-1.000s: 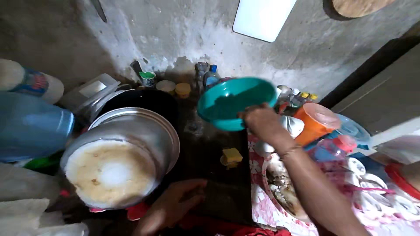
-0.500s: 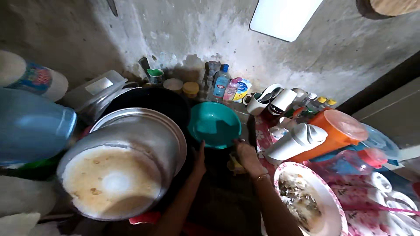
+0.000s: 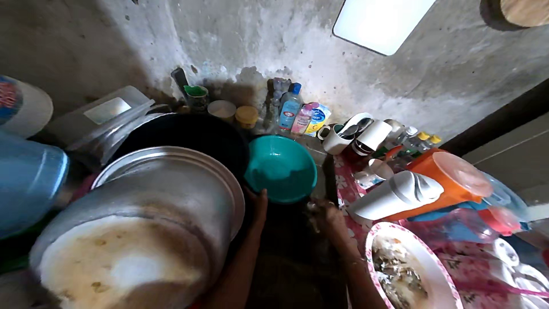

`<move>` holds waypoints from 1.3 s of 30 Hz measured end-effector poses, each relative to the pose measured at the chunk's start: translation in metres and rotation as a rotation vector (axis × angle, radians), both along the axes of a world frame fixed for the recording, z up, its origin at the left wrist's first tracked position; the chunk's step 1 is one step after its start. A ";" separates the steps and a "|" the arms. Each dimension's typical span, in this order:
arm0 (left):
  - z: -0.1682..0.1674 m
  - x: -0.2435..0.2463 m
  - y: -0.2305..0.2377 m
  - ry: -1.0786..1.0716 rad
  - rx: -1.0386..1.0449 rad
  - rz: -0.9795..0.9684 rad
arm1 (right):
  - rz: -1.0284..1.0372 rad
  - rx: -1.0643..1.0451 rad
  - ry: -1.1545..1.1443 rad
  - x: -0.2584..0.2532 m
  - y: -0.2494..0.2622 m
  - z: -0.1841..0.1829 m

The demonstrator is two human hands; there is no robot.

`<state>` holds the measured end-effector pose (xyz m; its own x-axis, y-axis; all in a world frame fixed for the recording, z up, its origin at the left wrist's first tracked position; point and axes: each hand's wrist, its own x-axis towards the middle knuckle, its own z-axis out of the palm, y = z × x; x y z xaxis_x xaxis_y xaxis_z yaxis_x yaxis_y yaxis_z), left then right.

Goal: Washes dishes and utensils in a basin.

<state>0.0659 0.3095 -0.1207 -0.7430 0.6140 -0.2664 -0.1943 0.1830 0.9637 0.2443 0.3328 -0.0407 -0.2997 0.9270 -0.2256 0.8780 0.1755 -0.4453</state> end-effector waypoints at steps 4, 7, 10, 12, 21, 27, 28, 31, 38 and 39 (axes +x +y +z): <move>0.007 0.001 0.003 -0.056 -0.064 0.045 | 0.089 0.131 0.228 -0.021 0.029 0.021; 0.020 -0.003 -0.002 -0.088 -0.150 0.028 | 0.071 0.056 0.110 -0.060 0.070 0.012; 0.021 -0.007 -0.001 -0.140 -0.162 0.009 | 0.203 0.033 -0.245 -0.086 0.114 -0.038; 0.023 -0.012 0.001 -0.120 -0.168 -0.018 | 0.255 0.025 -0.336 -0.103 0.131 -0.068; 0.017 -0.016 0.009 -0.116 -0.158 0.034 | 0.588 -0.186 -0.046 -0.168 0.090 -0.054; 0.032 -0.014 0.008 -0.193 -0.125 0.078 | 0.634 -0.285 -0.410 -0.088 0.113 -0.038; 0.031 -0.015 0.007 -0.193 -0.118 0.066 | 0.563 -0.232 -0.442 -0.084 0.125 -0.037; 0.022 -0.019 0.008 -0.213 -0.097 0.025 | 0.404 -0.004 -0.336 -0.105 0.152 -0.051; 0.024 -0.021 0.012 -0.241 -0.016 0.090 | 0.412 -0.341 0.314 -0.173 0.101 -0.072; 0.027 -0.019 0.012 -0.241 0.014 0.108 | 0.477 -0.439 0.332 -0.157 0.094 -0.064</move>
<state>0.0466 0.3211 -0.0939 -0.7204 0.5394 -0.4360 -0.4367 0.1355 0.8893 0.0868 0.4265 -0.1051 -0.7657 0.5234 -0.3738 0.5569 0.2487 -0.7925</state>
